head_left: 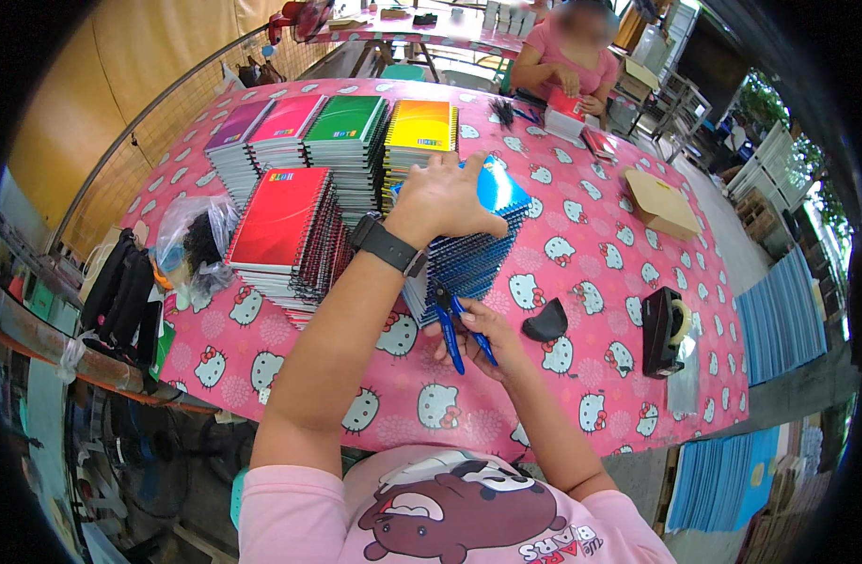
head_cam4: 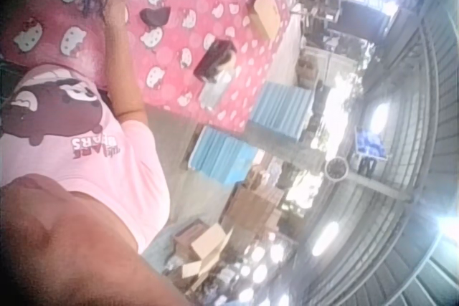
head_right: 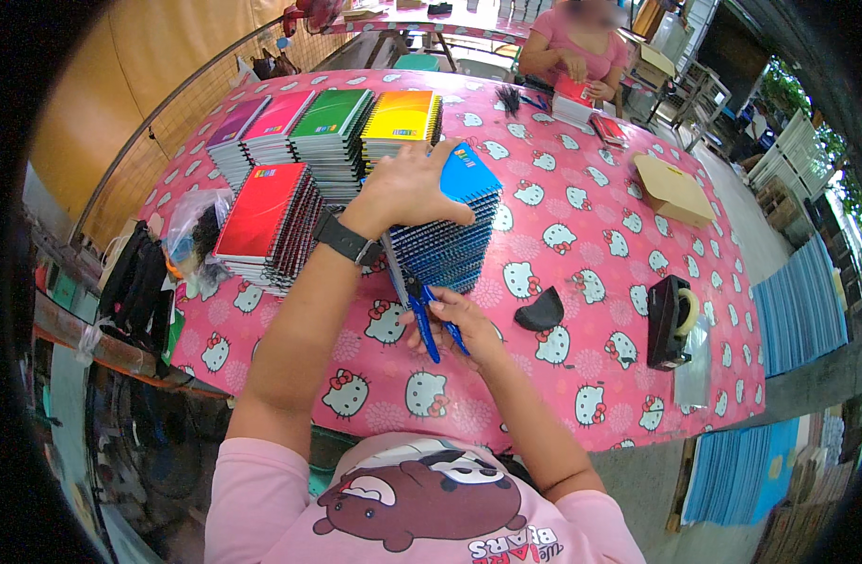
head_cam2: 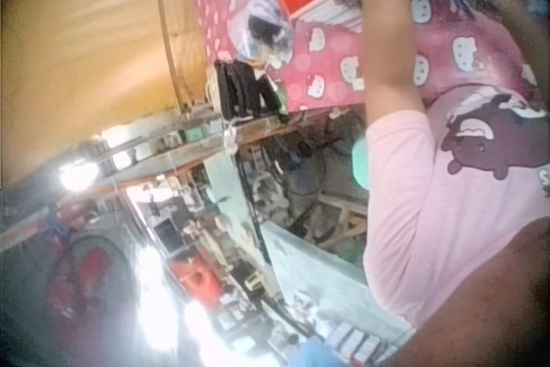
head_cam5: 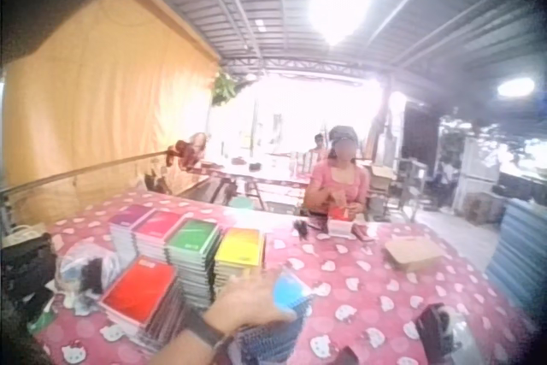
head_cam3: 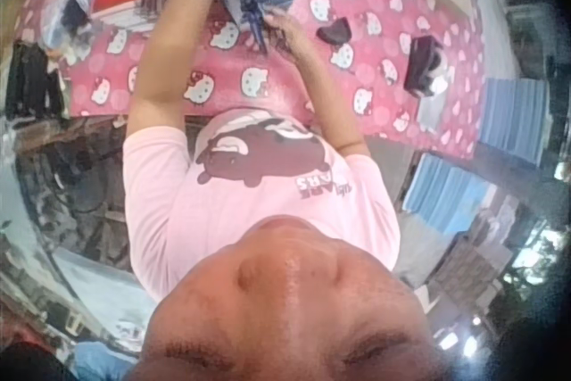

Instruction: The person uses a blue utility knife to trim the edges of stacked spiral-bound notebooks. They repeatedly cut along the side of the stacks, then reposition the stacks and continue trimming. The person also handles a roll of clear tape and a cardboard box on the table.

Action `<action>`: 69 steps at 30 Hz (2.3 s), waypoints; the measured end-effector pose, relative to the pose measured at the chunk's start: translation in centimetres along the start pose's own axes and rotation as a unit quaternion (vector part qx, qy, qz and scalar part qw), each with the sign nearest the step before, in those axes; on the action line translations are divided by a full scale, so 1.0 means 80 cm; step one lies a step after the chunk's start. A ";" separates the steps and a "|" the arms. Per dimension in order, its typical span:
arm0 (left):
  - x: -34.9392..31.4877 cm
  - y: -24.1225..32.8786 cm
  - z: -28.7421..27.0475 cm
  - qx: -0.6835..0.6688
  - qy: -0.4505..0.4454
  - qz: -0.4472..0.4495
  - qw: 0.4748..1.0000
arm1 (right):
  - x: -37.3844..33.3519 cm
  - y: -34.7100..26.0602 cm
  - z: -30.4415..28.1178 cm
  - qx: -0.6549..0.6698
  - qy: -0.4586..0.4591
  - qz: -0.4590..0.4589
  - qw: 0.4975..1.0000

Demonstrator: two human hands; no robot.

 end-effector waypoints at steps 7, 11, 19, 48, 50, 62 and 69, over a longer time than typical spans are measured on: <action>-0.001 -0.003 0.002 -0.004 0.019 0.007 1.000 | -0.008 -0.017 0.007 -0.349 0.087 -0.322 0.876; -0.001 0.000 0.000 -0.002 0.003 0.001 1.000 | -0.009 -0.016 0.009 -0.416 0.114 -0.338 0.836; -0.002 0.001 -0.001 0.003 0.008 -0.001 1.000 | -0.010 -0.025 0.014 -0.459 0.137 -0.366 0.798; -0.003 -0.001 0.003 0.011 0.022 0.002 1.000 | -0.005 -0.007 0.006 -0.473 0.114 -0.361 0.795; -0.002 0.001 0.001 0.010 0.022 0.005 1.000 | 0.006 0.018 -0.010 -0.134 0.026 -0.102 0.985; -0.005 0.004 -0.002 0.008 0.025 0.010 1.000 | -0.008 -0.005 0.008 -0.403 0.110 -0.309 0.854; -0.005 0.004 -0.003 0.003 0.015 0.012 1.000 | -0.006 0.017 0.003 -0.282 0.079 -0.207 0.934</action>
Point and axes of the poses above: each hand's wrist, its own x-axis towards the middle knuckle, its own z-axis out of the palm, y = z × x, the point moved 3 cm from there along x, towards the middle knuckle, and after that the axes turned 3 degrees about y, right-handed, at the moved point
